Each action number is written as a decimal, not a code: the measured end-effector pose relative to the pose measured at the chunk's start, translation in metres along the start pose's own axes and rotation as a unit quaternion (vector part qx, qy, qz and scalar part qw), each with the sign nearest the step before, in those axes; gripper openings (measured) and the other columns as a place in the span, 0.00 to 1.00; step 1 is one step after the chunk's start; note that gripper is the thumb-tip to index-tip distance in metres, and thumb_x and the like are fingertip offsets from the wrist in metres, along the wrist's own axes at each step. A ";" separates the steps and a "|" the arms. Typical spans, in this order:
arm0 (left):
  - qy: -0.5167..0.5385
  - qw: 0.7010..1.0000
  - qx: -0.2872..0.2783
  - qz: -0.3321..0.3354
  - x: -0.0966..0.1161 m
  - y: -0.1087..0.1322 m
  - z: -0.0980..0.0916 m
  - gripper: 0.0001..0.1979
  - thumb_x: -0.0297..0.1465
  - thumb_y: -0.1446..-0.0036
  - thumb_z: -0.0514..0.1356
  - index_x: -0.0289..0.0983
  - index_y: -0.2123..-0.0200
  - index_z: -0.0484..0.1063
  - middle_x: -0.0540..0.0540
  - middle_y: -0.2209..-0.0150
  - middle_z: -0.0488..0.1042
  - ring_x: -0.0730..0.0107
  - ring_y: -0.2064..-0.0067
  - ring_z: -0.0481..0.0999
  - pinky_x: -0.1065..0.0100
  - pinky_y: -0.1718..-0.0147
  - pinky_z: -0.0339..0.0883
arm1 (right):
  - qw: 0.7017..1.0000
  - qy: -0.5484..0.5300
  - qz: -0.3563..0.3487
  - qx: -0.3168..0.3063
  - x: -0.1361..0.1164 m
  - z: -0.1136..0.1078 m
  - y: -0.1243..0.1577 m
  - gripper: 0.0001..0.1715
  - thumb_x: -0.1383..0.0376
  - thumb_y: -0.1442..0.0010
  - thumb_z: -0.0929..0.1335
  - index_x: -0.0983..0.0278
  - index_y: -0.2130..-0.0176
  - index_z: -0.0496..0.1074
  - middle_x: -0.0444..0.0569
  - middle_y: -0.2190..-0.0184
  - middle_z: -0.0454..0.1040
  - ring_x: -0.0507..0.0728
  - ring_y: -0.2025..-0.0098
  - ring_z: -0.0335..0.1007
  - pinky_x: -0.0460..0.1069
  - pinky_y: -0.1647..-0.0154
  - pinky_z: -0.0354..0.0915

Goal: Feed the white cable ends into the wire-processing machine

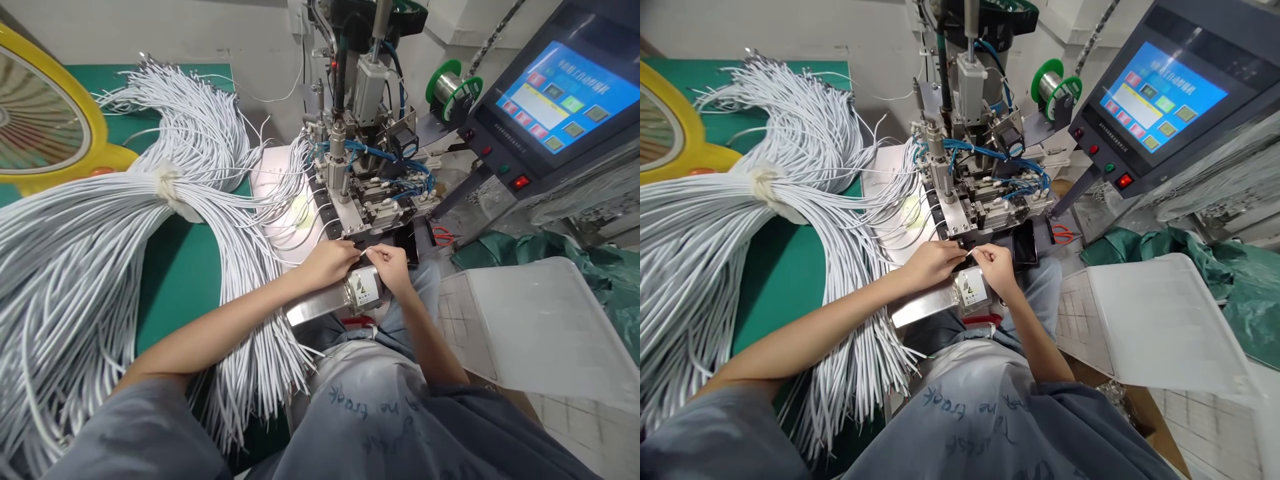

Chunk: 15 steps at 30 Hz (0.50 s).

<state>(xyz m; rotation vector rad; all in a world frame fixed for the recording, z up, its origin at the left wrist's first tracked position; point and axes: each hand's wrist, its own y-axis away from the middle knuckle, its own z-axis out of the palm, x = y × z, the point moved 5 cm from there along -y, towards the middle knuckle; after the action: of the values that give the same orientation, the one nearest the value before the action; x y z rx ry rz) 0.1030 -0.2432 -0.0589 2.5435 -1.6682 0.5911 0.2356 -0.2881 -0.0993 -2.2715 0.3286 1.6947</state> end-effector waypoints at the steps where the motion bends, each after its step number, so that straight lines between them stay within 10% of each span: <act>1: -0.017 1.000 -0.021 -0.003 -0.001 0.000 0.003 0.11 0.25 0.40 0.51 0.33 0.61 0.74 0.45 0.67 0.73 0.70 0.68 0.73 0.71 0.72 0.61 | 1.000 -0.007 0.008 -0.004 0.006 -0.001 -0.002 0.14 0.58 0.51 0.66 0.65 0.75 0.73 0.47 0.78 0.71 0.53 0.74 0.64 0.48 0.72 0.61; 15: -0.068 0.994 -0.081 -0.031 -0.001 0.001 0.014 0.17 0.22 0.40 0.47 0.35 0.52 0.71 0.45 0.65 0.69 0.71 0.71 0.73 0.71 0.73 0.64 | 0.986 -0.104 0.111 -0.066 0.032 0.007 -0.012 0.11 0.58 0.56 0.68 0.64 0.76 0.68 0.43 0.79 0.66 0.50 0.77 0.60 0.47 0.74 0.62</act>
<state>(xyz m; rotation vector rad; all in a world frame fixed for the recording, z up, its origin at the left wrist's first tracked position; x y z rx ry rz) 0.1064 -0.2462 -0.0721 2.5585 -1.5973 0.2706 0.2423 -0.2747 -0.1306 -2.1887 0.4479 2.1050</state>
